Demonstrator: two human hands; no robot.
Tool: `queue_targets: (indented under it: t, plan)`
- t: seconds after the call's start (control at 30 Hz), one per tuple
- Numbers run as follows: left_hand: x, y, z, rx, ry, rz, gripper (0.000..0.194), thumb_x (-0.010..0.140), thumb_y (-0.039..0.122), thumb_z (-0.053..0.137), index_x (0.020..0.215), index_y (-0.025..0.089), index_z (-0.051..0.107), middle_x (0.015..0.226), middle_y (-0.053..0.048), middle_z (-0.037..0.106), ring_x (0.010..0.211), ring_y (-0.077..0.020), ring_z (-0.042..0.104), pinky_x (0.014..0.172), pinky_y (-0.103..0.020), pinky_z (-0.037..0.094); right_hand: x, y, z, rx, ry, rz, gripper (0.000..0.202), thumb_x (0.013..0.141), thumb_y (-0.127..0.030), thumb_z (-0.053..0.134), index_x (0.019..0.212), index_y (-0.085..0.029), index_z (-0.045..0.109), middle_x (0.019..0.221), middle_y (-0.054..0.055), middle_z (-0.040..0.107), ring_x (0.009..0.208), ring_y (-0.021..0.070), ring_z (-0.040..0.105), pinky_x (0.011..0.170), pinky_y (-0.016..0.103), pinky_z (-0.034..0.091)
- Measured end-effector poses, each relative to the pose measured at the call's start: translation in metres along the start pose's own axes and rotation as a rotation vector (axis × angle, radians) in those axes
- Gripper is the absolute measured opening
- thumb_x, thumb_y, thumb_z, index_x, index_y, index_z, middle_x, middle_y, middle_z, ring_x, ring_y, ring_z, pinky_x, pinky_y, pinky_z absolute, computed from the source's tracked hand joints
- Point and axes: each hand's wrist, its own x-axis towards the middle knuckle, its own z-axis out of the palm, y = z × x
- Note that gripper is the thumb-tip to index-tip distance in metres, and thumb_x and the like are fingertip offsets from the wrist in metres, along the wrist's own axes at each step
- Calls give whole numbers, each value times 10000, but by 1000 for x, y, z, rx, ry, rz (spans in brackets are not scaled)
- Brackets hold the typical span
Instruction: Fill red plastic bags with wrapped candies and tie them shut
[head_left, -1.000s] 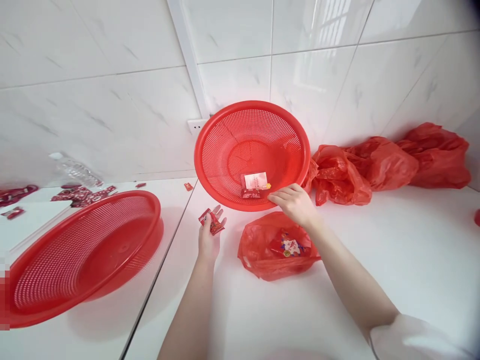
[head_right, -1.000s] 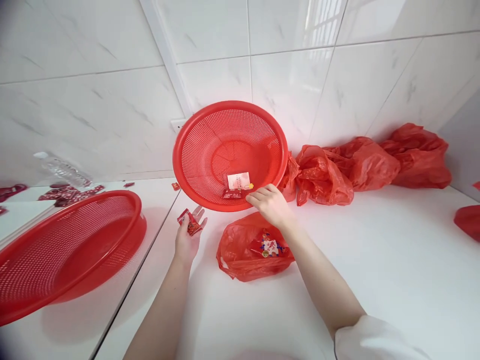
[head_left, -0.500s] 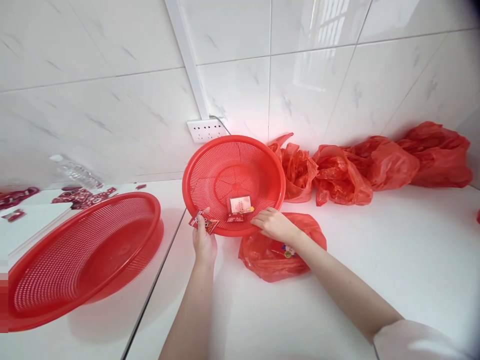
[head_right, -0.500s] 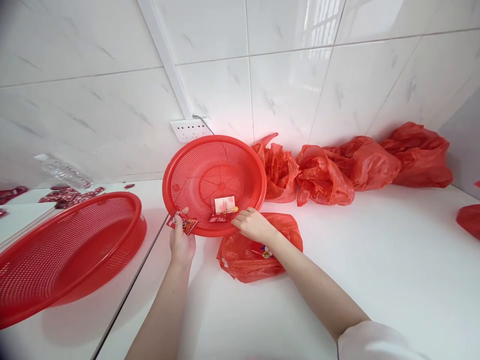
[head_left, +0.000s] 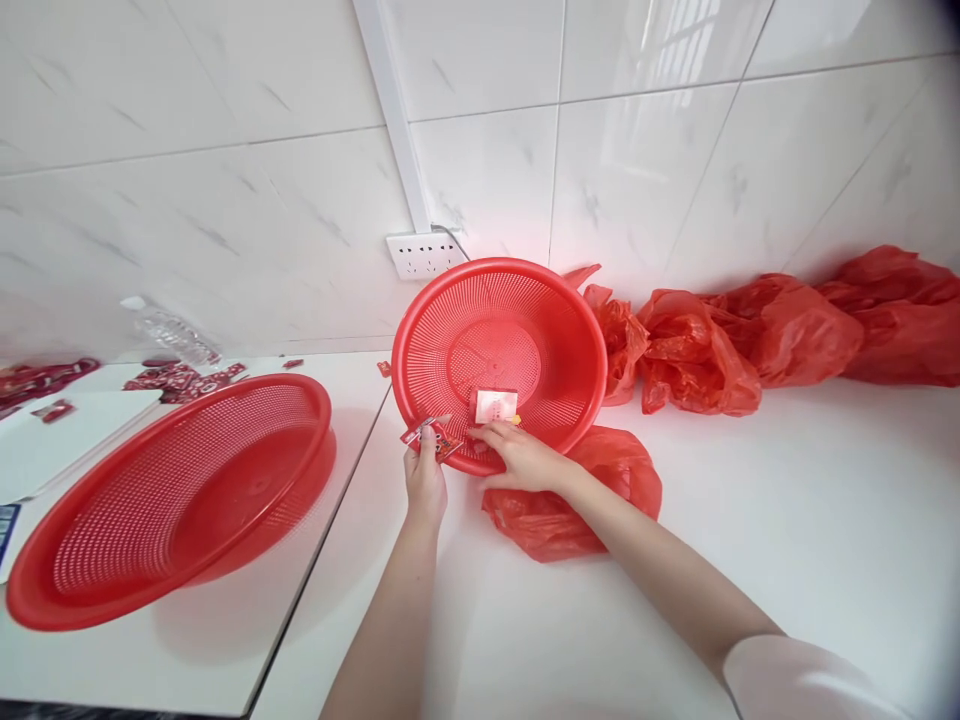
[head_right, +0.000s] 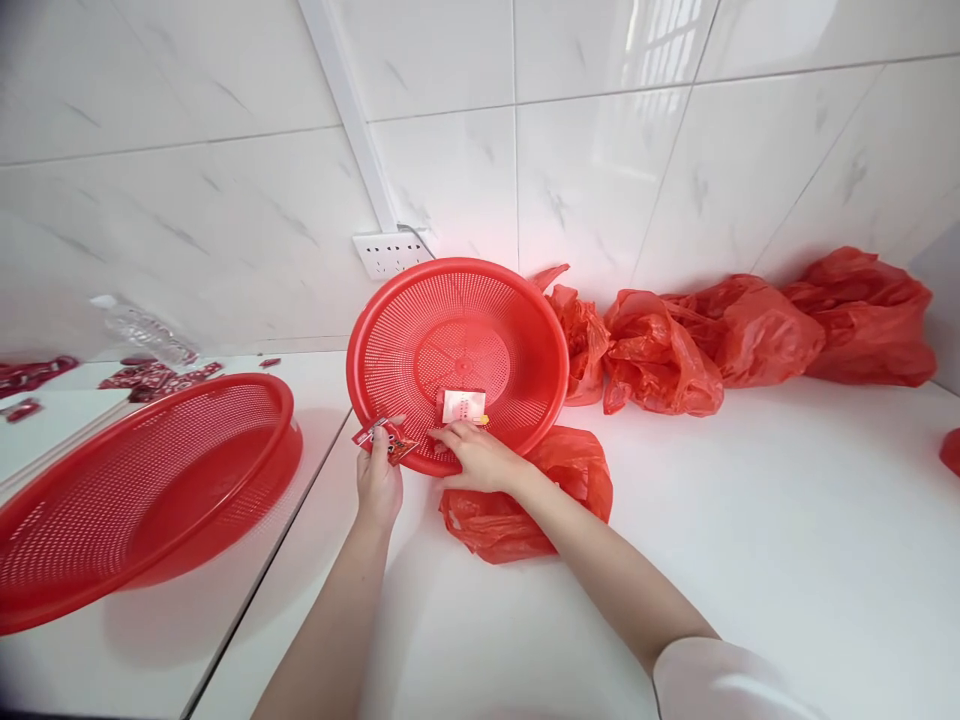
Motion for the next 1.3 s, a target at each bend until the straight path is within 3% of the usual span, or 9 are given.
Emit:
queue_targets:
  t: [0.2,0.37,0.53,0.6,0.77,0.9,0.97,1.2,1.3]
  plan:
    - [5,-1,1,-36,94,20,409,813,533,614,963,167,715,926,-64,710,860,-159,652,753,-241,504,-9,-5,-25,365,94,96,243,802,-283,675,1007,-154,696,928,69,720,887,189,655,853,328,491]
    - [7,-1,0,-34,95,17,406,801,535,628,955,172,723,934,-64,718,830,-149,658,755,-238,501,-21,2,-57,521,132,230,259,857,-325,570,958,-124,696,898,55,712,778,163,639,734,294,493]
    - [8,-3,0,-32,101,23,397,796,528,638,940,169,727,894,-57,717,816,-149,659,737,-238,511,-45,-1,-94,298,-163,246,219,848,-236,563,995,-160,706,939,38,725,810,167,653,739,283,495]
    - [7,-3,-1,-22,89,28,395,801,526,633,942,170,727,901,-59,717,816,-150,658,732,-239,516,-49,-5,-98,132,-149,291,179,832,-204,580,946,-176,716,907,36,734,790,178,668,714,284,499]
    - [1,-1,-2,95,-1,53,405,799,530,628,913,158,742,915,-76,712,838,-180,662,740,-262,529,-28,5,-61,-111,160,302,319,920,-318,494,1170,-173,631,1216,120,647,1128,248,595,949,390,452]
    - [-7,3,0,190,-104,117,344,777,490,670,821,161,761,989,-91,686,970,-229,641,834,-297,530,-5,24,-20,-204,108,372,768,879,-587,476,1496,-185,259,1584,151,137,1461,335,53,1125,597,123]
    - [-9,4,1,205,-131,130,327,771,480,680,812,166,763,993,-95,681,1007,-250,629,854,-316,529,0,28,-9,-174,35,376,861,859,-656,443,1524,-188,163,1596,142,13,1459,340,-48,1129,599,76]
    - [1,-4,-4,156,-1,77,355,818,485,624,905,161,742,926,-83,709,871,-199,661,778,-292,529,-7,12,-20,17,-182,113,745,798,-590,599,1413,-199,445,1391,143,518,1259,316,491,1039,454,368]
    - [6,-5,-5,100,74,28,362,824,484,614,919,155,730,870,-71,715,812,-175,666,731,-269,522,-10,0,-36,147,-144,62,423,831,-431,622,1185,-202,652,1156,80,687,1066,264,623,911,364,461]
